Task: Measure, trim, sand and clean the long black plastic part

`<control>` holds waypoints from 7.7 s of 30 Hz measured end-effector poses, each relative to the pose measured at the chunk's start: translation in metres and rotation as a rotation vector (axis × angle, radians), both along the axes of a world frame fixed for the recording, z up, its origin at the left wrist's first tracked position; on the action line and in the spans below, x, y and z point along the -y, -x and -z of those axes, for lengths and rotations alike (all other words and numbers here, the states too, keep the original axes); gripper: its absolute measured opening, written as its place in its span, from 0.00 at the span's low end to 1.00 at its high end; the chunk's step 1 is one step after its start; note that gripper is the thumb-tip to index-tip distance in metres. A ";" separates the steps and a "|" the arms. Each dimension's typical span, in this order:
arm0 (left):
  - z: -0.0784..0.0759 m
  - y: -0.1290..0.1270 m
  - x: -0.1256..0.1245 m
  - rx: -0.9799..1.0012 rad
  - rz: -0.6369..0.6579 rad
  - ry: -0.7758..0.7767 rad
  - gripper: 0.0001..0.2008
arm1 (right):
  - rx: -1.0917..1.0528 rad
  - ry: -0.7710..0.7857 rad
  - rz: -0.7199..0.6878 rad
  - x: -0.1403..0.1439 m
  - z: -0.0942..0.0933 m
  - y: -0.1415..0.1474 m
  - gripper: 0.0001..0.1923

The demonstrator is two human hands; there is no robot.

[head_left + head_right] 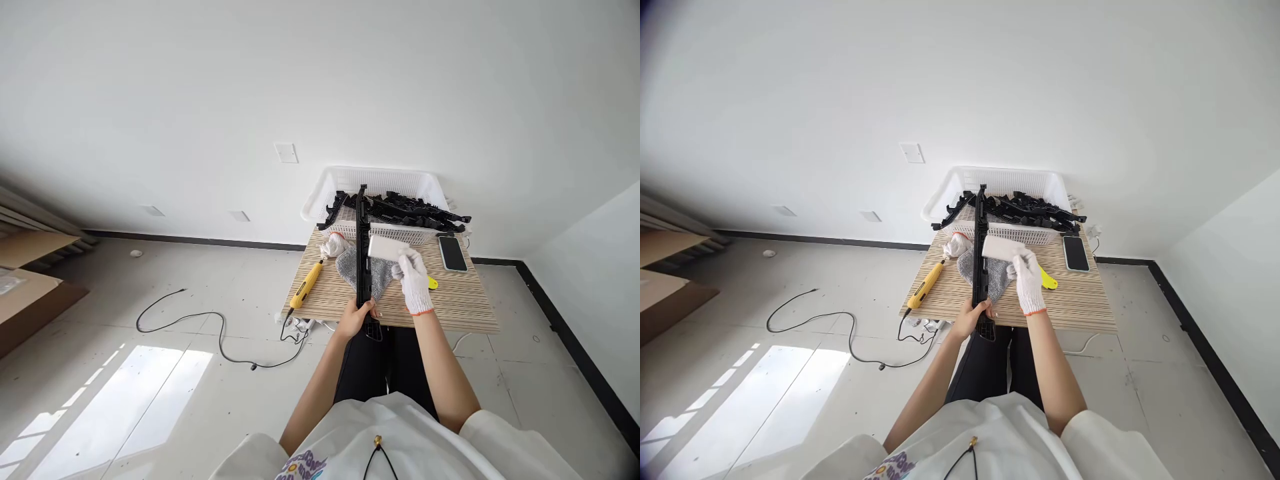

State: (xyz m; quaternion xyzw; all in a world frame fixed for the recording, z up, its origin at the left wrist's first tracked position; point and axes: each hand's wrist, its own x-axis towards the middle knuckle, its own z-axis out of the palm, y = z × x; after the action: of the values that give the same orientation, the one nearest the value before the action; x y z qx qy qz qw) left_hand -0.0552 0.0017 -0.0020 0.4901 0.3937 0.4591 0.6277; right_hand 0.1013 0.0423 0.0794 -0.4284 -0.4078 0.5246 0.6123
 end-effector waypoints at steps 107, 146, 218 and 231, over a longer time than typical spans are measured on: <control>0.003 -0.003 0.001 0.018 -0.042 0.019 0.18 | 0.277 0.012 0.016 0.004 0.009 -0.020 0.25; 0.000 -0.003 0.002 0.032 -0.024 0.007 0.19 | 0.196 0.015 -0.188 -0.045 -0.009 0.004 0.19; -0.002 0.019 0.039 -0.050 -0.072 0.079 0.21 | 0.199 -0.161 -0.062 -0.086 -0.035 0.027 0.23; 0.010 0.031 0.050 0.029 -0.106 0.209 0.21 | 0.189 0.259 -0.108 -0.097 -0.064 0.012 0.17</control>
State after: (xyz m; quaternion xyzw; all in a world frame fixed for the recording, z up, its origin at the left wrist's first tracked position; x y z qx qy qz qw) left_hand -0.0861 -0.0485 -0.0121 0.3939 0.4555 0.4552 0.6559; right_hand 0.0895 0.1394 0.1434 -0.5286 -0.4150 0.5624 0.4818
